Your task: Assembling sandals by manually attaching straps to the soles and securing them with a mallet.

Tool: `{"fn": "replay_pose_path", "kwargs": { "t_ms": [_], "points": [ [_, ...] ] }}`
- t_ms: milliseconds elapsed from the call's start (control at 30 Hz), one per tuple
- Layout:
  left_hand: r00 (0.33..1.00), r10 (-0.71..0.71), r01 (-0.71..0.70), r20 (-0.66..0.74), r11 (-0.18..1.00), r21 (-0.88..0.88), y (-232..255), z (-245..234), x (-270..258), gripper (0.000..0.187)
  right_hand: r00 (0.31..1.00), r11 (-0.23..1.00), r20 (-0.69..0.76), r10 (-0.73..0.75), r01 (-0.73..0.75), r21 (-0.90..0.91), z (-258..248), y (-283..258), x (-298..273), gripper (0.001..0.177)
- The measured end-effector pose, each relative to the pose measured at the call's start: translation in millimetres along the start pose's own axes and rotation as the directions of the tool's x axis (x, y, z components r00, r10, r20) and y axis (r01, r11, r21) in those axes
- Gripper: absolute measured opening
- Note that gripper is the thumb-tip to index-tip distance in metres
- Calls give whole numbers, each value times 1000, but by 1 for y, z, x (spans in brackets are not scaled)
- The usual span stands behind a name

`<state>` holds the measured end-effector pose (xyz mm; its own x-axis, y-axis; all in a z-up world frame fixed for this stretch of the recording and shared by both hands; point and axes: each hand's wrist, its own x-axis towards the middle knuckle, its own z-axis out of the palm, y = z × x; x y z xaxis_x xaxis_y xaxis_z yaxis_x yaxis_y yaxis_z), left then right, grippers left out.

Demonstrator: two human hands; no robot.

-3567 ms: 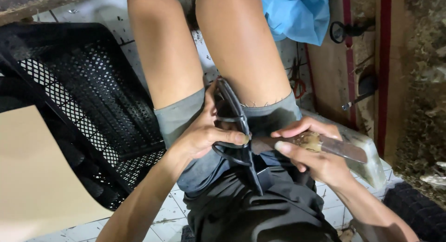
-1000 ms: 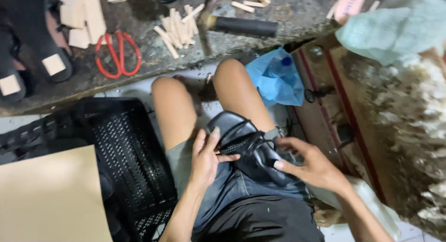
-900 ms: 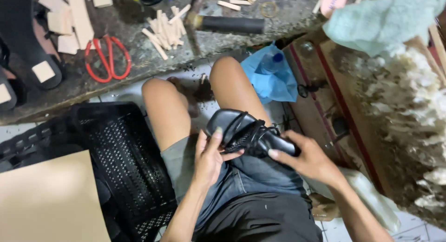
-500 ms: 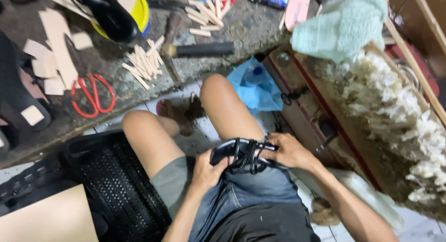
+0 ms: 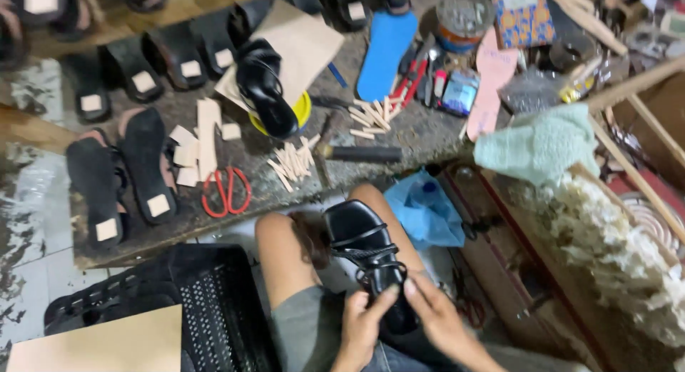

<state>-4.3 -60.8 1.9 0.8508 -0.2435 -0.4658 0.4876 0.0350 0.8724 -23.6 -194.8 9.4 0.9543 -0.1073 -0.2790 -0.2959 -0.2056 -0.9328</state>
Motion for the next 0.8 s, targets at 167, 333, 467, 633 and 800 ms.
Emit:
{"fn": "replay_pose_path", "kwargs": {
  "t_ms": [167, 333, 467, 633, 800],
  "points": [
    [895, -295, 105, -333, 867, -487, 9, -12, 1, 32, 981, 997, 193, 9, -24, 75, 12, -14, -5, 45],
    [750, -434, 58, -500, 796, -603, 43, -3, -17, 27, 927, 936, 191, 324, -344, 77, 29, -13, 0, 46],
    [861, -398, 315, -318, 906, -281, 72, -33, -24, 21, 735, 891, 598, 321, -448, 73, 9, -52, 11, 35],
    [863, -430, 387, 265, 900, 199, -29, -101, 49, 41, 903, 958, 430, 8, 117, -263, -56, -79, 76, 15],
    [754, -236, -156, 614, 842, 516, -58, -149, 98, 56, 997, 935, 9, -81, 79, -346, -86, -163, 164, 26]
  ]
}}
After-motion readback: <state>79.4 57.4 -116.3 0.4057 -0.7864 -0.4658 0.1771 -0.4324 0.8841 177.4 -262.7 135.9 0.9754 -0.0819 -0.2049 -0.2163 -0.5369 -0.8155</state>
